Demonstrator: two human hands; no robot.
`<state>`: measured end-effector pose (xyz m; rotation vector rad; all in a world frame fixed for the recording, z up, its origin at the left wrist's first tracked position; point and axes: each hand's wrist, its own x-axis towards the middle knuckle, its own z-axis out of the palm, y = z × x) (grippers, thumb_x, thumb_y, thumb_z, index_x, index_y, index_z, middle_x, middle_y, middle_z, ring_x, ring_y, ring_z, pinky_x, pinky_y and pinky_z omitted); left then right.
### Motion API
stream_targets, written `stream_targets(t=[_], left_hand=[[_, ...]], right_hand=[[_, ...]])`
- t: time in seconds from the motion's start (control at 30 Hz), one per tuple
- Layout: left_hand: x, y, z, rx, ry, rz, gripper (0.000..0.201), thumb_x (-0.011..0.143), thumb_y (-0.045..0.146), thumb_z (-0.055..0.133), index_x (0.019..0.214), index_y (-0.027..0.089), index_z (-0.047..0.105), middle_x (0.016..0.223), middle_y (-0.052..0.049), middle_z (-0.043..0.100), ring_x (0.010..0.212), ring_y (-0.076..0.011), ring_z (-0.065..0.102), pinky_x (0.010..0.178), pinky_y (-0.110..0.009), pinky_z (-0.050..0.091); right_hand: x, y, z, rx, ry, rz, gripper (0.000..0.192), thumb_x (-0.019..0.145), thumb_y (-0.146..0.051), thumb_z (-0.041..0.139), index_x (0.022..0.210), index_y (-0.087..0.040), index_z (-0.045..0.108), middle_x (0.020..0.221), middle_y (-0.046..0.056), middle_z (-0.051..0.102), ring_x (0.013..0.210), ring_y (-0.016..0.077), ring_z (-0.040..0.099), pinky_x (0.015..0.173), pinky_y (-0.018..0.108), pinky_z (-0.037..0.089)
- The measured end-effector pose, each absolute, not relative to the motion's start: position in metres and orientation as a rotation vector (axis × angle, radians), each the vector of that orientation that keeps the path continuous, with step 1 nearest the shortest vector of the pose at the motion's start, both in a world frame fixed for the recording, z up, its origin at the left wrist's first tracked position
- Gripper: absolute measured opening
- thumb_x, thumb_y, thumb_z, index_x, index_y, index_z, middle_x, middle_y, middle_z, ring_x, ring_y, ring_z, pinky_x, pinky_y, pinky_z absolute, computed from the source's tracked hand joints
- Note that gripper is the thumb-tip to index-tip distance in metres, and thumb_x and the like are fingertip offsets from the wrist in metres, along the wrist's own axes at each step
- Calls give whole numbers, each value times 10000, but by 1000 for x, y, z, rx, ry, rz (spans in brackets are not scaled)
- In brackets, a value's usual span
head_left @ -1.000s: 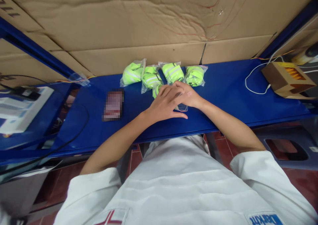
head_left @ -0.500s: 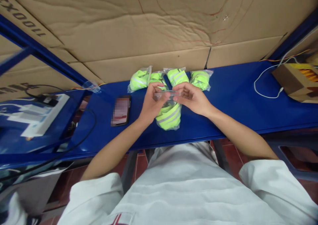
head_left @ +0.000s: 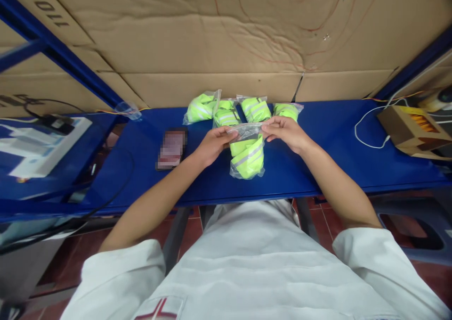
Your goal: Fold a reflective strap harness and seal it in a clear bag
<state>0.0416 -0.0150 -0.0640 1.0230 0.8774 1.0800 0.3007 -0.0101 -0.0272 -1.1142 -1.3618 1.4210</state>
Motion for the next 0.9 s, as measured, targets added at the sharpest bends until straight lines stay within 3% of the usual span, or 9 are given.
stream_targets(t=[0.07,0.23,0.47,0.67,0.9], left_hand=[[43,-18,-62,1021,887,1133,412,642,438,1010,893,178,814,943,-25,809,862,-147,740,806,-243,557],[39,-20,-56,1059,905,1199,487,696,576,946,933,168,824,924,-70,823,839,-190,766,740,-269,576],[39,-24,-48,1361,964,1371,434,793,600,868,827,172,803,800,-73,809,694,-177,730,523,-233,467],[43,-31,-43,1418,852,1411,408,841,589,838,836,186,772,791,-45,783,680,-157,713,533,-233,477],[46,-33,-47,1333,841,1386,361,772,529,910,876,206,788,773,-20,772,675,-147,695,581,-234,495]], right_hand=[[301,-9,-27,-1166,-1341,1411,562,528,-560,1017,797,-175,708,724,26,748,665,127,677,597,234,546],[307,-9,-20,-1152,-1339,1432,561,521,-532,1028,850,-159,769,767,43,770,712,126,701,620,212,537],[302,-13,-16,-1098,-1457,1215,423,610,-480,980,743,-172,722,707,13,726,643,110,625,585,230,485],[288,-22,-18,-1020,-1512,1177,391,724,-514,901,769,-199,672,692,-12,673,644,116,601,603,256,522],[286,-24,-22,-904,-1545,1069,434,698,-564,925,730,-210,676,686,-22,656,645,114,568,634,261,476]])
